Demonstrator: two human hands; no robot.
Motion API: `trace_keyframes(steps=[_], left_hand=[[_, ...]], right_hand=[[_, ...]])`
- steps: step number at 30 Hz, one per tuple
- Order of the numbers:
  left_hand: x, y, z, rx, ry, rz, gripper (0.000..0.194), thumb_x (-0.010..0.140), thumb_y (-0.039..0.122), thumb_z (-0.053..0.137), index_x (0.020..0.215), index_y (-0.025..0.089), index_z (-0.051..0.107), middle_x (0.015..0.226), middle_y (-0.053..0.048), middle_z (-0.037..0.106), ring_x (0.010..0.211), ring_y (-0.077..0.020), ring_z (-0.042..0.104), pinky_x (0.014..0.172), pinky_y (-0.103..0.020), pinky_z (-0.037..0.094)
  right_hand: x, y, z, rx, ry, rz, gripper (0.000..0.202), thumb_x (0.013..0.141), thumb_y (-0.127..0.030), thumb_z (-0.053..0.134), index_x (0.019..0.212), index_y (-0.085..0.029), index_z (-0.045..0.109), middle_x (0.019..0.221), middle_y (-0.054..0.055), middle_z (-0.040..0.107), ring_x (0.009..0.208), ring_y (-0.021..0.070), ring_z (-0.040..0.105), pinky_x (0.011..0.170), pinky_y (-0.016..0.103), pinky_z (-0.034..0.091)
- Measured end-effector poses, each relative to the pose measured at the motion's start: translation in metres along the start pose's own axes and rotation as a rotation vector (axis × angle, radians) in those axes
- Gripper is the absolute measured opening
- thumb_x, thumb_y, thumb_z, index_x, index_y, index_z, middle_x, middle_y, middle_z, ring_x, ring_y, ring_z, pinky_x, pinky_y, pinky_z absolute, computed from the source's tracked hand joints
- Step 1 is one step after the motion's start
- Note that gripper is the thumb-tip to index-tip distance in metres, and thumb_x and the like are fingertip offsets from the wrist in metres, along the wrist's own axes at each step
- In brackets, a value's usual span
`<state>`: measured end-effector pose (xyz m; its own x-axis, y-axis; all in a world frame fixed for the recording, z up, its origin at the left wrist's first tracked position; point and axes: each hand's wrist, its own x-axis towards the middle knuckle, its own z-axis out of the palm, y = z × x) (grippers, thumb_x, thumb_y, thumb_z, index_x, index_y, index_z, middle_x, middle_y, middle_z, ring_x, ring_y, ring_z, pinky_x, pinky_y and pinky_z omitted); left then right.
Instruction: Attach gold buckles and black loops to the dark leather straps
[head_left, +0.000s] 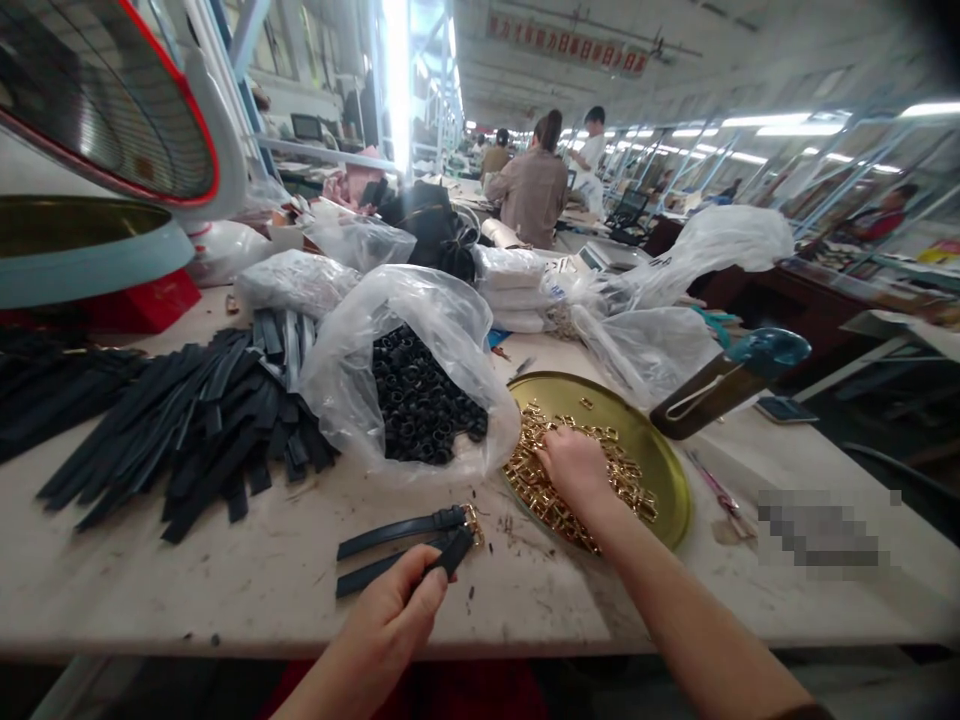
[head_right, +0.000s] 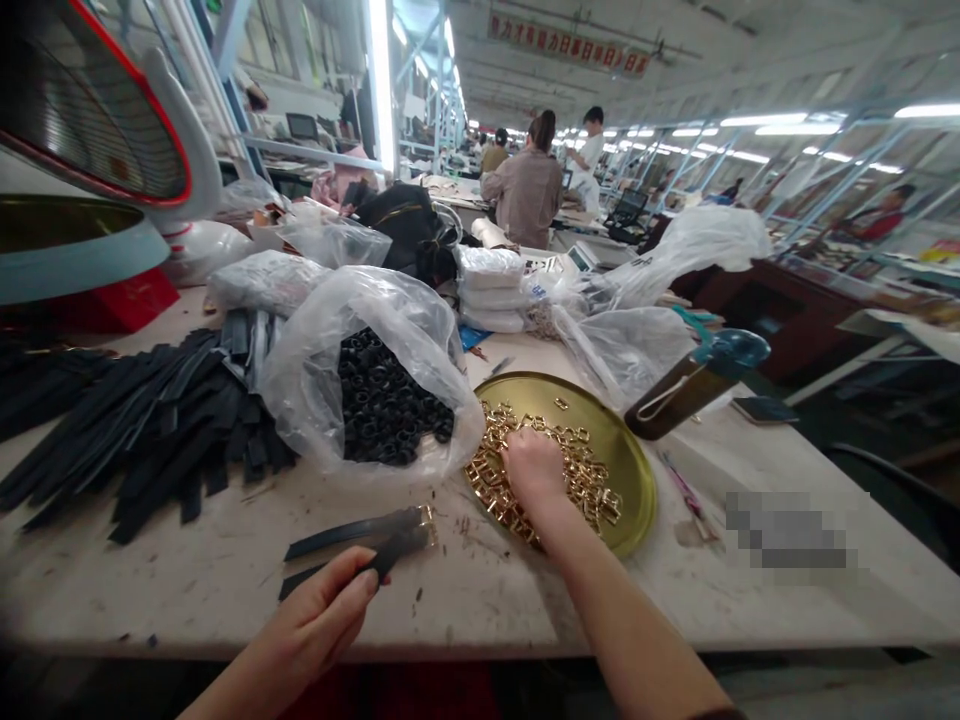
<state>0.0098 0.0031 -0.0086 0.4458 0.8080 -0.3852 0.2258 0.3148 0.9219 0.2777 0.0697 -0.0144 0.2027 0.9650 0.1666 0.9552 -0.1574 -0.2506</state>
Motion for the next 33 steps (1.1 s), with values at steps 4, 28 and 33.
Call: trace_keyframes(steps=[4,28,33], left_hand=[[0.002,0.005,0.005,0.018,-0.019,-0.108,0.028,0.077,0.048,0.041,0.071,0.02,0.042,0.042,0.01,0.036,0.03,-0.0051,0.024,0.032,-0.018,0.016],[-0.052,0.003,0.008,0.136,0.053,0.169,0.031,0.087,0.042,0.033,0.082,0.016,0.05,0.051,0.007,0.037,0.044,-0.009,0.034,0.044,-0.02,0.028],[-0.065,0.001,0.005,0.461,0.067,0.288,0.03,0.087,0.036,0.035,0.078,0.018,0.057,0.071,-0.001,0.057,0.066,-0.0154,0.05,0.061,-0.023,0.037]], right_hand=[[0.009,0.01,0.004,0.065,-0.031,-0.006,0.015,0.078,-0.013,0.051,0.064,-0.014,0.057,0.074,0.012,0.061,0.073,0.0208,0.056,0.067,0.03,0.037],[-0.144,-0.104,-0.019,1.493,-0.272,0.185,0.025,0.068,-0.035,0.07,0.085,-0.019,0.062,0.06,-0.004,0.054,0.058,0.0106,0.051,0.06,0.025,0.041],[-0.155,-0.115,-0.012,1.835,-0.48,0.551,0.031,0.058,-0.031,0.078,0.082,-0.019,0.064,0.065,-0.004,0.058,0.051,0.0061,0.048,0.052,0.02,0.04]])
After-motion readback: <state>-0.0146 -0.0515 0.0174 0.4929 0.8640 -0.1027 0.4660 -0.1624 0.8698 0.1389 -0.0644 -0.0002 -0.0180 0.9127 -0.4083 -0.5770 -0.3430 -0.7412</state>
